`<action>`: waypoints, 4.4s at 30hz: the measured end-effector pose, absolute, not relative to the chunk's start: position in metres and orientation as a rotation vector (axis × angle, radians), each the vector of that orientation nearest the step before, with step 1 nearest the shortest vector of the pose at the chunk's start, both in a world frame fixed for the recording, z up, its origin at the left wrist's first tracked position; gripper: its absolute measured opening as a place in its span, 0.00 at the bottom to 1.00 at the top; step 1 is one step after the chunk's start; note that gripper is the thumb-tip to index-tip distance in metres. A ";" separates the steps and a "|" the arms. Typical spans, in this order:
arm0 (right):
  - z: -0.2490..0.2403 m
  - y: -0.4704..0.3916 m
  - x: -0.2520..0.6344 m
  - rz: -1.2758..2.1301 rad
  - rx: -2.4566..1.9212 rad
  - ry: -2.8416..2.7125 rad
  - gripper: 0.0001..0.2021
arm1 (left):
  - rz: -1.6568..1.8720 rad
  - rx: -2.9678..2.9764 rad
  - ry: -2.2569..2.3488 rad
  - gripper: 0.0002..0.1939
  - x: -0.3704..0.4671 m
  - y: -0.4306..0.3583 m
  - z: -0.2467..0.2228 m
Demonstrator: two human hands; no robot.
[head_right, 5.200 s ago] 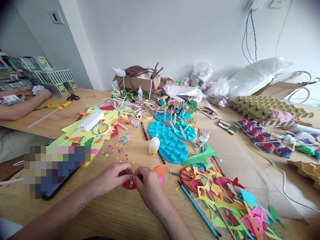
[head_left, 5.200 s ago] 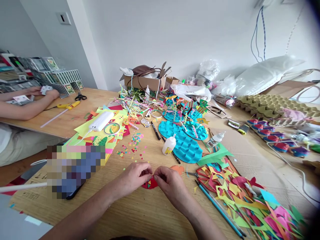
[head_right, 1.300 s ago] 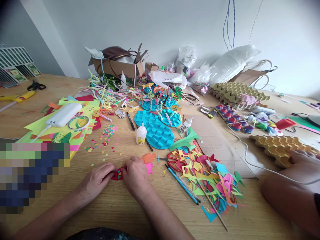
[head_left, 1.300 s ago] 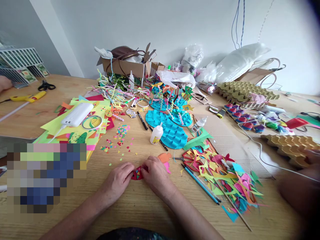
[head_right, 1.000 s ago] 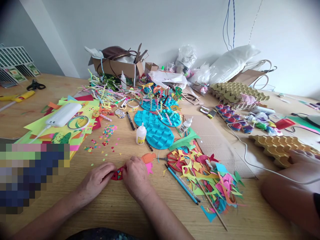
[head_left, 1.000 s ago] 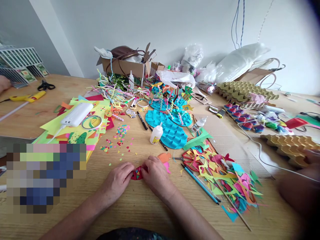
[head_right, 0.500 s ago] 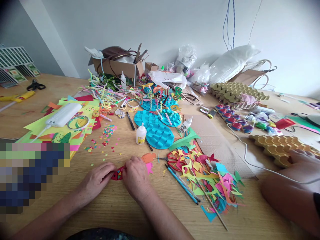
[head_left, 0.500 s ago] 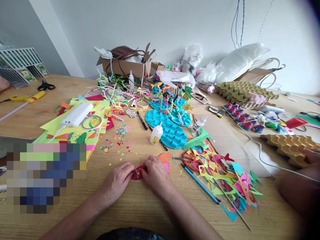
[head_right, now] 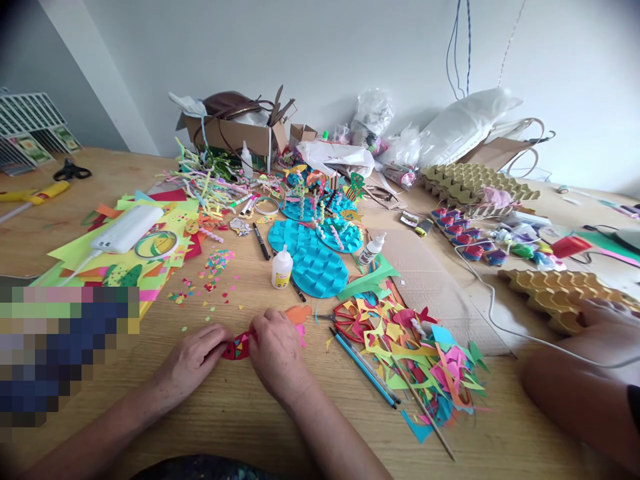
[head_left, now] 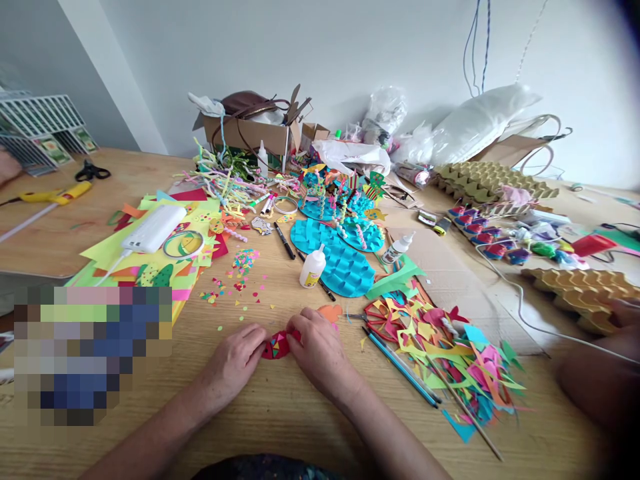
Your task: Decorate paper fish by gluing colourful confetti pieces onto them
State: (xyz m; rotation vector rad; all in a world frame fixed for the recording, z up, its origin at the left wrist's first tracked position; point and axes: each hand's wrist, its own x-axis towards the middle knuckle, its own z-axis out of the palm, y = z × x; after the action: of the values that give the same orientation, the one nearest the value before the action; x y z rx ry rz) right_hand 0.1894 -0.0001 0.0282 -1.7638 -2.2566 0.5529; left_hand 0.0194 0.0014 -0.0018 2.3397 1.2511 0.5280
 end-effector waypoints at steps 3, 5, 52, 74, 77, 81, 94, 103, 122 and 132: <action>0.027 -0.003 0.190 0.535 -1.651 -2.335 0.09 | 0.559 2.343 1.245 0.08 0.019 0.001 -0.003; 0.025 -0.004 0.190 0.511 -1.622 -2.375 0.10 | 0.594 2.351 1.230 0.08 0.019 0.001 -0.004; 0.019 -0.005 0.186 0.495 -1.569 -2.386 0.09 | 0.614 2.366 1.197 0.09 0.019 0.002 -0.004; 0.021 -0.003 0.189 0.545 -1.583 -2.328 0.10 | 0.593 2.356 1.212 0.09 0.018 0.002 -0.003; 0.023 -0.002 0.192 0.544 -1.590 -2.303 0.10 | 0.571 2.355 1.225 0.08 0.018 0.002 -0.002; 0.019 -0.002 0.191 0.518 -1.560 -2.333 0.10 | 0.598 2.342 1.214 0.09 0.019 0.002 -0.002; 0.019 -0.004 0.190 0.485 -1.571 -2.380 0.11 | 0.605 2.319 1.216 0.09 0.019 0.001 0.000; 0.021 -0.003 0.188 0.523 -1.593 -2.378 0.10 | 0.636 2.323 1.201 0.09 0.019 0.003 -0.002; 0.023 -0.017 0.210 0.456 -1.337 -1.950 0.09 | 0.325 2.444 1.694 0.10 -0.055 0.081 0.045; 0.008 -0.017 0.212 0.463 -1.281 -1.941 0.09 | -0.141 2.446 1.723 0.05 -0.052 0.111 0.041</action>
State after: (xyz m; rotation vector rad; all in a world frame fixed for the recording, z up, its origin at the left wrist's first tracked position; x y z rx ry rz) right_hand 0.2117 -0.0169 0.0084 -1.2814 -1.9405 0.4627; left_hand -0.0517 0.1108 0.0407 2.4464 1.7229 -0.1411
